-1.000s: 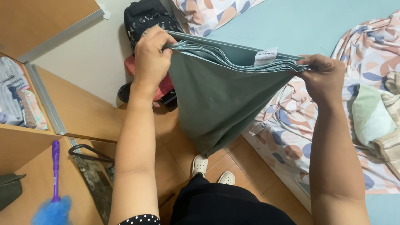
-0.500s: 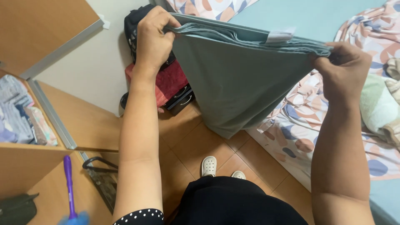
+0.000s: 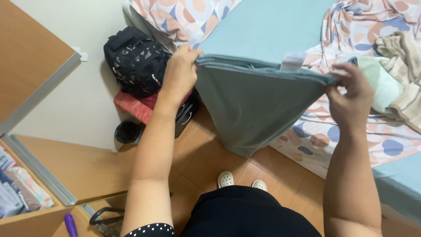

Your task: Fold pillowcases and towels and place them in a closet.

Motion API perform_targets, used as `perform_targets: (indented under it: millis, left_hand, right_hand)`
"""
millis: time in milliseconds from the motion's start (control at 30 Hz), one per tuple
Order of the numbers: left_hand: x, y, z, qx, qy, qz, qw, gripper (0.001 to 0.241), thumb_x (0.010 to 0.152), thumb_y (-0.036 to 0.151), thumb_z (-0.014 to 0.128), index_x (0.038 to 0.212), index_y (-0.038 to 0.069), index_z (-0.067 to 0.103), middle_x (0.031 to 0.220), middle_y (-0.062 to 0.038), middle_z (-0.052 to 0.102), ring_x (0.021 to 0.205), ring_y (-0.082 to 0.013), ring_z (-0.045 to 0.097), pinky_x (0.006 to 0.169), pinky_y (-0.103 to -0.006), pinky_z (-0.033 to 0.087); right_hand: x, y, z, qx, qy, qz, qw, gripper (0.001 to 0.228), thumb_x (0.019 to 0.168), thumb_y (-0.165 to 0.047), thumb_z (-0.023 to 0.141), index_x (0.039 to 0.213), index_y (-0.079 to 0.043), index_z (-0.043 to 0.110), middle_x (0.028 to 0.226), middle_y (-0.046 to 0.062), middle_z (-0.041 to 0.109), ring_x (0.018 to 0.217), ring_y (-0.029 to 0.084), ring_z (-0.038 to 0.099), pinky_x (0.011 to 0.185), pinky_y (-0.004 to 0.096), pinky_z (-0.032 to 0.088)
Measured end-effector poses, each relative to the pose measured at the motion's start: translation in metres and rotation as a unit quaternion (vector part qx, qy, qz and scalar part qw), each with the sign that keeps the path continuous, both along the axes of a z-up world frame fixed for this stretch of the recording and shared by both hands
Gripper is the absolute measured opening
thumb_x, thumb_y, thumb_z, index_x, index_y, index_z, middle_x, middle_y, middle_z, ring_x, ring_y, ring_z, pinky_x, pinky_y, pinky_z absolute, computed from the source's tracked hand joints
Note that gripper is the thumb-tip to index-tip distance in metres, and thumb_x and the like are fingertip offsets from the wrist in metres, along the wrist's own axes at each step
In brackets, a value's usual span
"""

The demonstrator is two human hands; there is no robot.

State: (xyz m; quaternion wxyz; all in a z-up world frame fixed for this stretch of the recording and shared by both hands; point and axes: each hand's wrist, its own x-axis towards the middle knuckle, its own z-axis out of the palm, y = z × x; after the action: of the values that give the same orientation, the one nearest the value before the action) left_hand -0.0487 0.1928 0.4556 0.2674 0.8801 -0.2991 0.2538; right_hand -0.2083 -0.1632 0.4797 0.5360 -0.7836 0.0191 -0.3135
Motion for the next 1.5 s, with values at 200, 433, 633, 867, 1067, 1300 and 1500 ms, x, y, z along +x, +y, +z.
perform_targets:
  millis: [200,433,633,867,1067,1300,1500]
  left_hand:
    - [-0.027,-0.004,0.025,-0.032,-0.143,0.073,0.987,0.033,0.077,-0.014,0.063,0.101,0.007,0.070,0.101,-0.008,0.062,0.097,-0.0345,0.067,0.081,-0.0433,0.053]
    - [-0.004,-0.044,0.041,-0.449,0.143,-0.064,0.880,0.016,0.106,-0.008,0.065,0.111,0.005,0.056,0.103,-0.002,0.064,0.071,-0.0152,0.061,0.059,-0.0291,0.051]
    - [0.031,-0.095,-0.038,-0.527,0.047,-0.033,0.848,0.023,0.103,-0.012,0.063,0.117,0.001,0.051,0.109,-0.008,0.058,0.083,-0.0159,0.063,0.075,-0.0284,0.058]
    - [0.273,-0.245,-0.044,-0.543,0.056,-0.091,0.833,0.028,0.098,-0.012,0.064,0.118,0.002,0.049,0.107,-0.005,0.053,0.090,-0.0135,0.060,0.076,-0.0279,0.057]
    - [0.593,-0.450,-0.023,-0.299,0.021,-0.160,0.940,0.038,0.104,0.019,0.076,0.133,0.004,0.057,0.131,-0.017,0.066,0.124,-0.0344,0.062,0.110,-0.0417,0.049]
    - [0.532,-0.437,-0.332,-0.015,0.230,-0.143,0.963,0.064,0.095,0.026,0.070,0.152,0.009,0.046,0.156,-0.022,0.045,0.148,-0.0384,0.040,0.121,-0.0458,0.035]
    - [0.353,-0.304,-0.506,0.151,0.524,-0.099,0.833,0.050,0.089,0.026,0.074,0.133,0.005,0.063,0.134,-0.021,0.065,0.127,-0.0370,0.061,0.107,-0.0432,0.047]
  right_hand:
    - [-0.023,-0.015,-0.045,-0.208,-0.081,-0.057,0.973,0.022,0.106,0.020,0.063,0.119,0.004,0.071,0.103,0.014,0.073,0.090,0.018,0.070,0.081,0.028,0.054]
    - [0.003,-0.005,0.006,0.093,-0.147,0.075,0.982,0.019,0.114,0.014,0.043,0.124,0.002,0.054,0.105,0.012,0.067,0.086,0.021,0.074,0.077,0.034,0.066]
    - [0.033,-0.080,-0.090,0.269,0.006,0.165,0.949,0.021,0.103,0.012,0.052,0.124,0.007,0.053,0.107,0.027,0.066,0.089,0.032,0.071,0.080,0.043,0.060]
    - [0.233,-0.201,-0.077,0.284,-0.117,0.157,0.939,0.016,0.102,0.006,0.062,0.116,0.010,0.056,0.102,0.024,0.067,0.084,0.030,0.069,0.075,0.040,0.060]
    - [0.533,-0.425,-0.103,0.090,-0.195,0.056,0.975,0.073,0.105,0.015,0.065,0.163,-0.004,0.025,0.155,0.016,0.039,0.145,0.024,0.051,0.104,0.035,0.054]
    - [0.479,-0.351,-0.422,0.011,0.147,-0.026,0.989,0.045,0.092,-0.017,0.073,0.133,-0.002,0.062,0.116,0.017,0.073,0.108,0.026,0.070,0.093,0.037,0.055]
    - [0.325,-0.188,-0.495,0.265,0.460,-0.020,0.847,0.043,0.089,-0.024,0.076,0.121,0.004,0.069,0.094,0.017,0.075,0.077,0.026,0.069,0.069,0.040,0.056]
